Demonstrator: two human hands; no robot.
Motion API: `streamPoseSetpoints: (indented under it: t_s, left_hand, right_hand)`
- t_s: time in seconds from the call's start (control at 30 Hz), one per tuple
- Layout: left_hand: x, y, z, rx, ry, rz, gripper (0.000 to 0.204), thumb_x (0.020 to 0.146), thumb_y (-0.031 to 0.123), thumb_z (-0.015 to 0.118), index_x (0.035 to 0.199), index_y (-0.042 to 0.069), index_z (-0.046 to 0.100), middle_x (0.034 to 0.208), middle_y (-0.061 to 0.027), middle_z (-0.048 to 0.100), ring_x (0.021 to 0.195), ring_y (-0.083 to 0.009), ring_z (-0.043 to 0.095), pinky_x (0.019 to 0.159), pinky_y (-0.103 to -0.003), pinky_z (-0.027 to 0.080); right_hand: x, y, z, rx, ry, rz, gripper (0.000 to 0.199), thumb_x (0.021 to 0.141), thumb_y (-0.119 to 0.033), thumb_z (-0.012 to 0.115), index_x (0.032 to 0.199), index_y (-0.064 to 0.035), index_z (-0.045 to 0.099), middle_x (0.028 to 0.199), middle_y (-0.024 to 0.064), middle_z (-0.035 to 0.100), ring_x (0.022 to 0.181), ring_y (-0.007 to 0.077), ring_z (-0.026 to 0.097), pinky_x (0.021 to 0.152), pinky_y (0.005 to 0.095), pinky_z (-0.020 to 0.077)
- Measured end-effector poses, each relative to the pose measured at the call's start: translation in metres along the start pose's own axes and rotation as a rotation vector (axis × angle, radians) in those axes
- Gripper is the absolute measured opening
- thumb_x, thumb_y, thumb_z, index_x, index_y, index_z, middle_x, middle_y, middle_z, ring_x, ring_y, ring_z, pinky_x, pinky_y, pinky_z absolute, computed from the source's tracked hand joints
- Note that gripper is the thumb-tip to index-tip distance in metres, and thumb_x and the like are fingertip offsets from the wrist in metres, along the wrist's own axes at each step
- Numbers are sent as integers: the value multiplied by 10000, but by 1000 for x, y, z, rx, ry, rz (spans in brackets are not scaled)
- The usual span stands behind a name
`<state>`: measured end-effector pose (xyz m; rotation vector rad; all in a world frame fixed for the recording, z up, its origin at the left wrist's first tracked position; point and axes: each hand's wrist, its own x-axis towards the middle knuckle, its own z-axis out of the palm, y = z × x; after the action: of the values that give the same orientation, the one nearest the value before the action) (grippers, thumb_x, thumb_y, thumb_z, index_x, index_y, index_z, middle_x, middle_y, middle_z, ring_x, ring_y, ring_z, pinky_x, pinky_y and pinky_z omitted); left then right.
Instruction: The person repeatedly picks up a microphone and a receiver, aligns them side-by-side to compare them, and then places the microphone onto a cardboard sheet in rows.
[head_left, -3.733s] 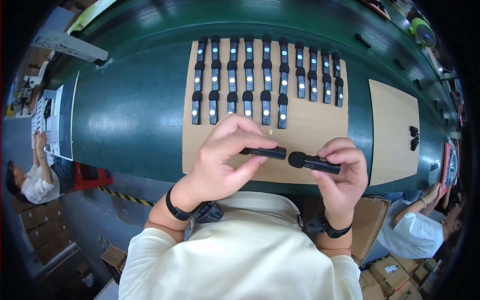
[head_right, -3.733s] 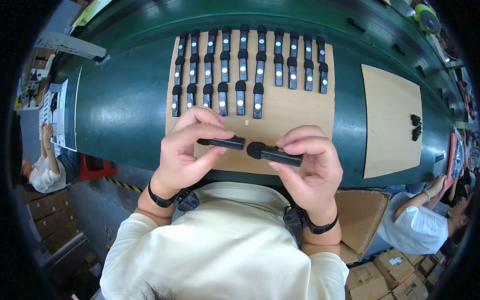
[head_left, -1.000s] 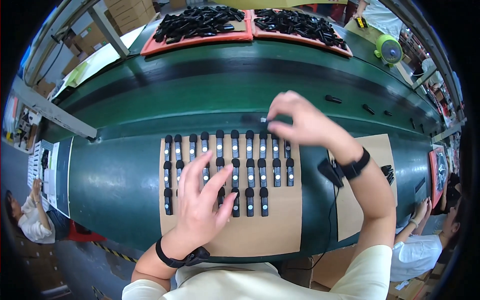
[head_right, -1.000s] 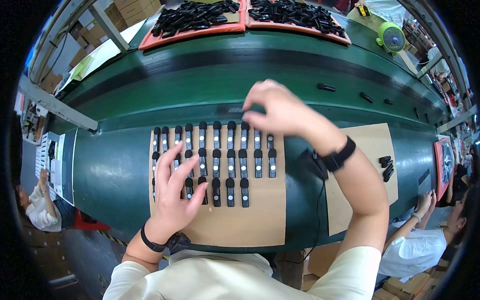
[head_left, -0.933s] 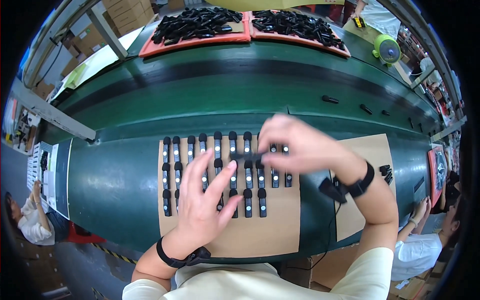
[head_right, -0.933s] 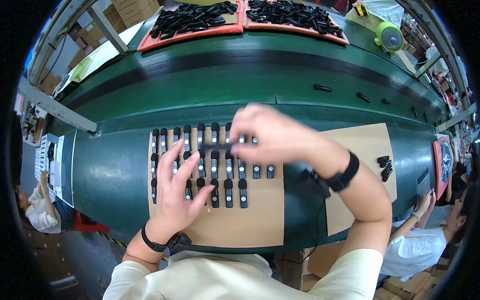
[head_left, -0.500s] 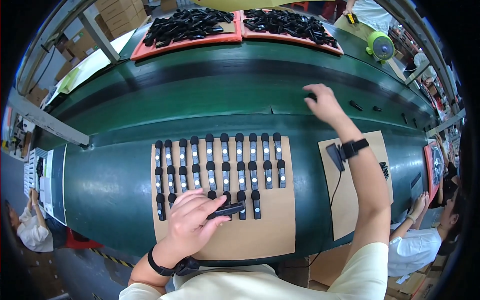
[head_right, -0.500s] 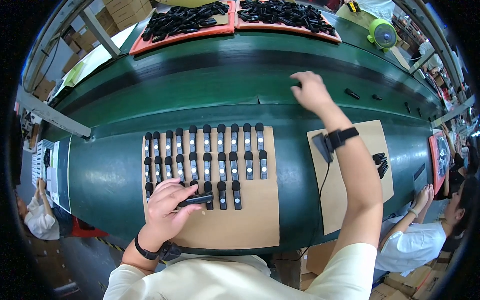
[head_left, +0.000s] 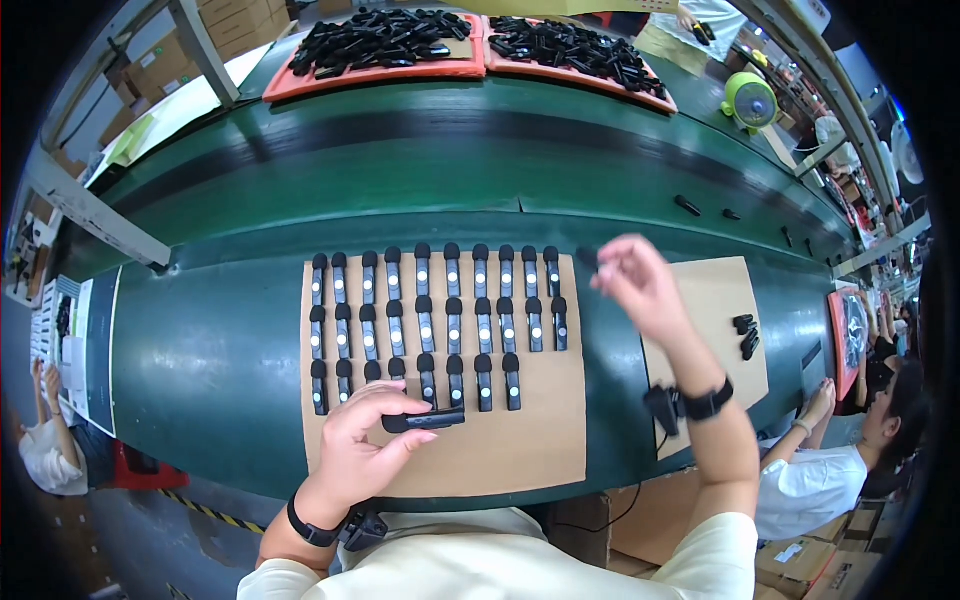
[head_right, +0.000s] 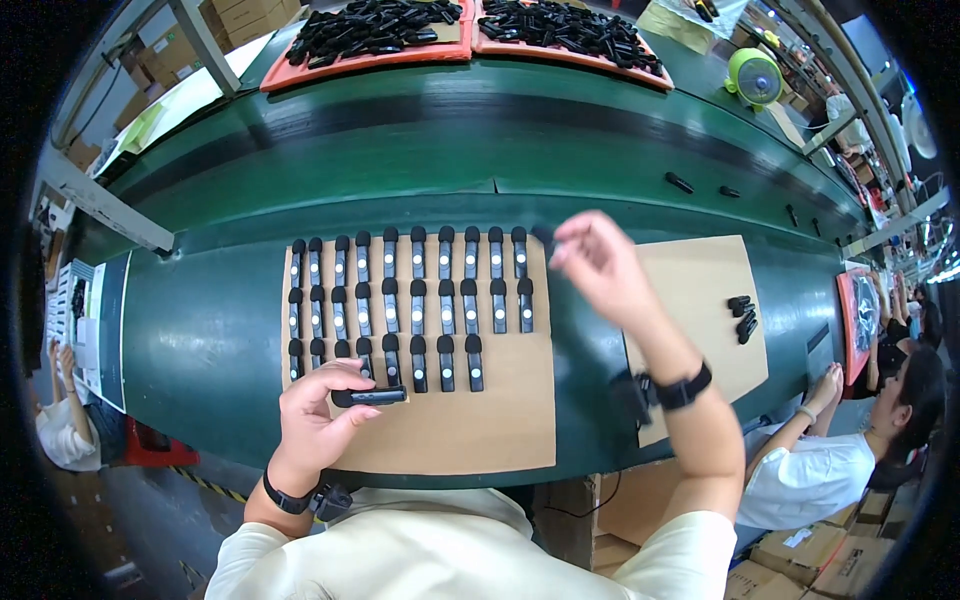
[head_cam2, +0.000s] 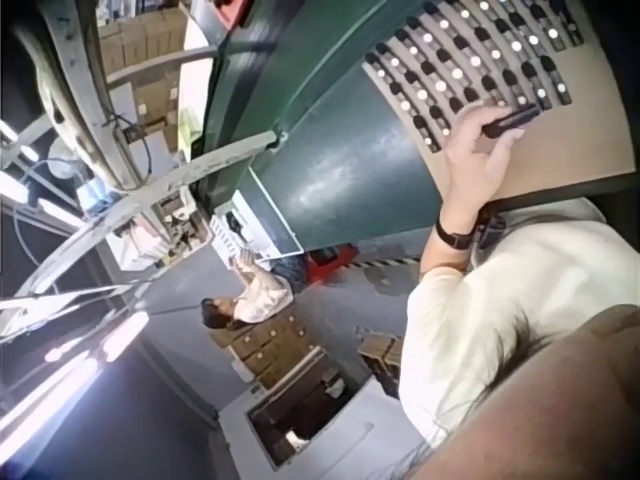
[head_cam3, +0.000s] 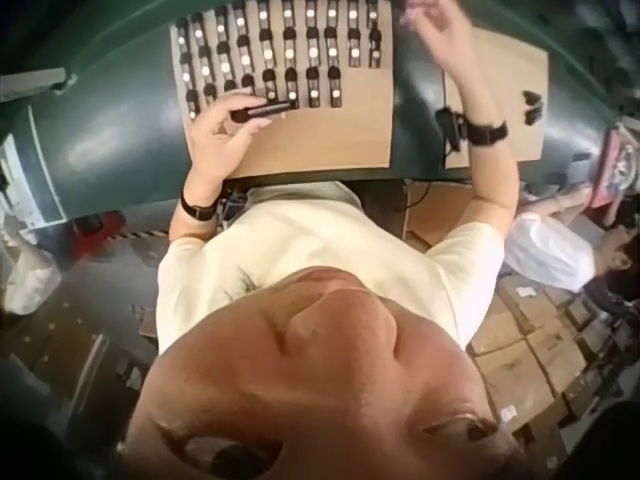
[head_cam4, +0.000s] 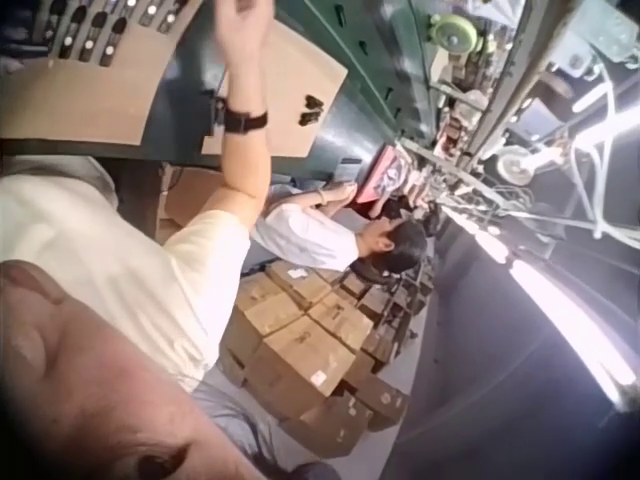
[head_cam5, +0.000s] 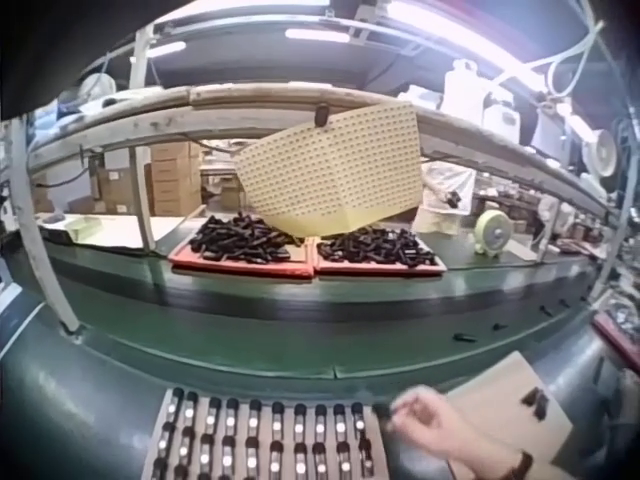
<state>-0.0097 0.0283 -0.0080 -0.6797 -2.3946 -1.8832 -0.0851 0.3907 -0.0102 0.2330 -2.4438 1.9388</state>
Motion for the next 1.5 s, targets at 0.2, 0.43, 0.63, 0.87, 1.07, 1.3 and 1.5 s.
streamPoseSetpoints:
  t_s: [0.2,0.43,0.63,0.87,1.07,1.3,1.5]
  left_hand:
    - [-18,3,-1,-171,27,-106,276,713,42,816,954,16,685,946,-89,714,943,-234,664,968,-395,473]
    - [-33,9,-5,-191,-40,-38,274,719,27,808,964,11,687,943,-96,705,936,-222,657,954,-373,479]
    - [-50,7,-15,-184,-73,-25,281,719,12,802,976,16,691,945,-106,697,931,-218,653,916,-359,493]
    - [-59,8,-17,-180,-67,-2,279,737,47,799,968,-27,661,943,-120,693,926,-234,642,1002,-446,441]
    - [-60,12,-19,-99,-61,52,251,754,-1,754,986,-26,662,964,-130,689,953,-247,635,1004,-433,438]
    - [-57,11,-20,-131,-69,2,250,752,-34,730,993,-25,664,981,-138,689,977,-256,633,1011,-422,436]
    - [-55,9,-21,-111,-94,18,258,742,-34,742,990,-19,671,985,-142,697,975,-261,644,1015,-441,435]
  right_hand:
    - [-105,-61,77,81,-64,68,238,839,-13,697,1053,10,594,958,53,620,838,150,618,742,278,489]
    - [-136,-67,132,61,-35,-137,225,788,-14,741,974,27,621,823,89,646,751,166,584,679,274,448]
    - [-144,-62,157,72,-33,-114,233,795,-30,742,980,32,615,828,91,643,757,168,584,686,276,450]
    - [-150,-66,164,66,-25,-135,252,792,-18,732,1008,36,612,897,111,636,812,183,583,727,274,452]
    - [-148,-63,168,-58,42,-209,296,750,28,747,1021,22,628,936,124,640,836,204,597,741,285,475]
    - [-141,-60,169,-28,51,-253,287,737,47,751,999,10,638,907,117,639,820,211,599,722,292,478]
    - [-139,-58,168,3,45,-229,264,739,45,751,980,12,647,907,112,630,816,207,596,713,290,476]
